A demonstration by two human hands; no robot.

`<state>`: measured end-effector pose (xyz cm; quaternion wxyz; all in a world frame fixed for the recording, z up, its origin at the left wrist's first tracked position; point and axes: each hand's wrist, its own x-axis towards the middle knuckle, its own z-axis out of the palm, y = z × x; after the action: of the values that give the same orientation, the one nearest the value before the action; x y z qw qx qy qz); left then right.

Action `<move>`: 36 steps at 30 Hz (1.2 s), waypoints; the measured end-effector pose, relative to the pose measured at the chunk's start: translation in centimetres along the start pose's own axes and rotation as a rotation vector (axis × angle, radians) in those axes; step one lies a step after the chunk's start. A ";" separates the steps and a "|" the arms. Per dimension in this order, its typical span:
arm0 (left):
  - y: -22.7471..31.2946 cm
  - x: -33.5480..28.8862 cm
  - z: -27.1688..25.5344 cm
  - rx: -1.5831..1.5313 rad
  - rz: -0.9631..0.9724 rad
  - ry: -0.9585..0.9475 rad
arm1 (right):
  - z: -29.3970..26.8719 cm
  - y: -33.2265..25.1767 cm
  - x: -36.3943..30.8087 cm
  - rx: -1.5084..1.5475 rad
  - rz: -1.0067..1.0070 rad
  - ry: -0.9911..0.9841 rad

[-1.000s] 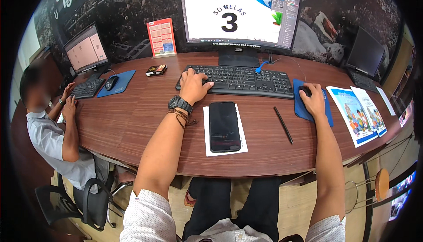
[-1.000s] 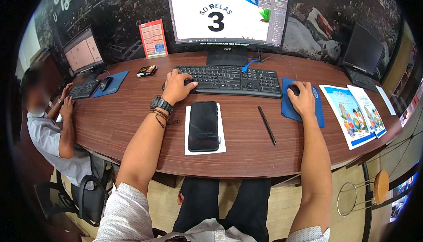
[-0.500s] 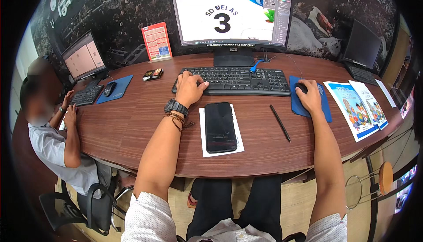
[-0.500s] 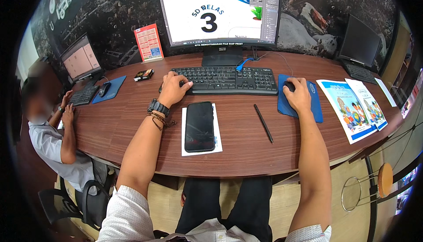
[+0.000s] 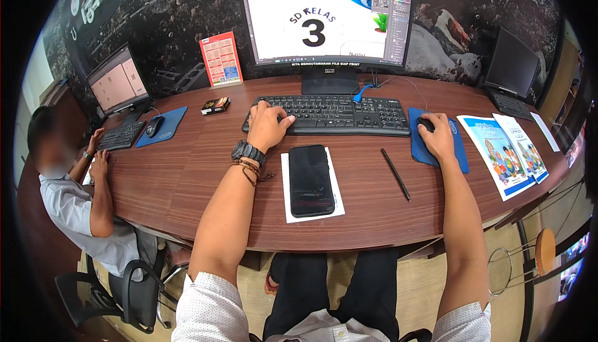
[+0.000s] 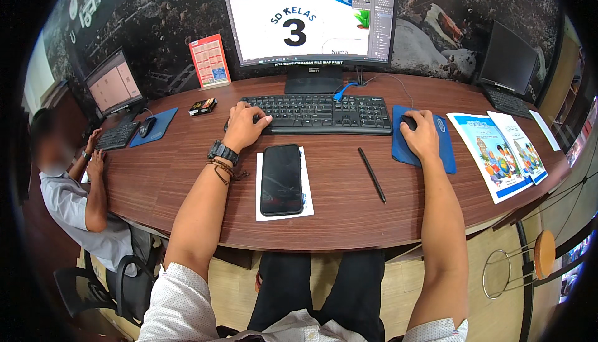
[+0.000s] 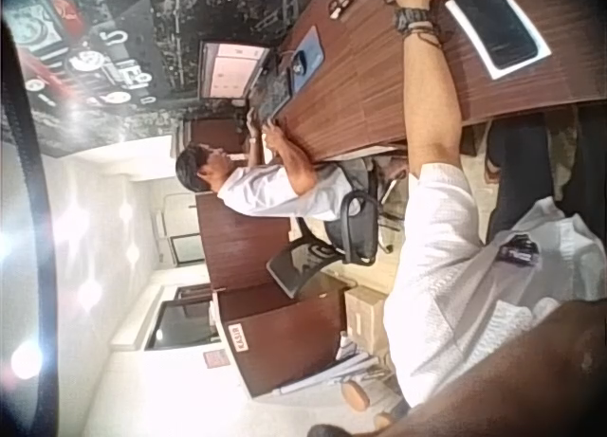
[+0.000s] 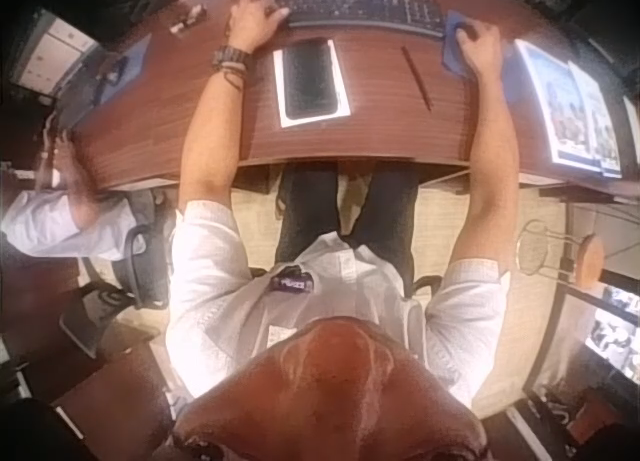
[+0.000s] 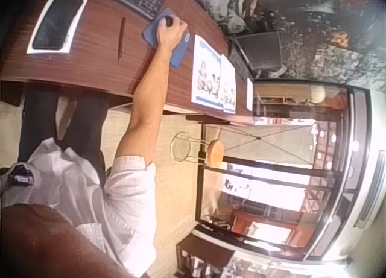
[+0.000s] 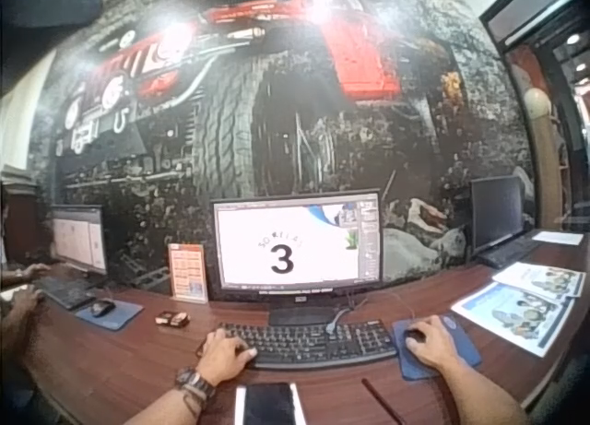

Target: The recorder uses a computer to edit a graphic design for a school-related project.

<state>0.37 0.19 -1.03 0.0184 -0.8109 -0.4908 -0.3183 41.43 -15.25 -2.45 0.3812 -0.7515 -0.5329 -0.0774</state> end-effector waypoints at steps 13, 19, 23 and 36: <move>2.3 0.4 0.3 0.117 -0.214 -0.161 | 0.1 -0.2 -0.1 -0.012 0.005 0.013; 3.7 1.0 -0.2 0.102 -0.313 -0.329 | 0.0 0.0 0.0 -0.020 0.000 0.014; 2.8 0.5 0.6 0.139 -0.270 -0.227 | 0.2 0.1 0.1 -0.005 -0.028 0.018; 0.7 -0.1 -0.5 0.098 -0.376 -0.132 | 0.2 -0.1 0.1 0.003 0.001 0.019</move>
<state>0.67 -0.42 -0.47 -0.0341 -0.7224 -0.6484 -0.2379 41.32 -15.05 -2.49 0.3873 -0.7504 -0.5291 -0.0837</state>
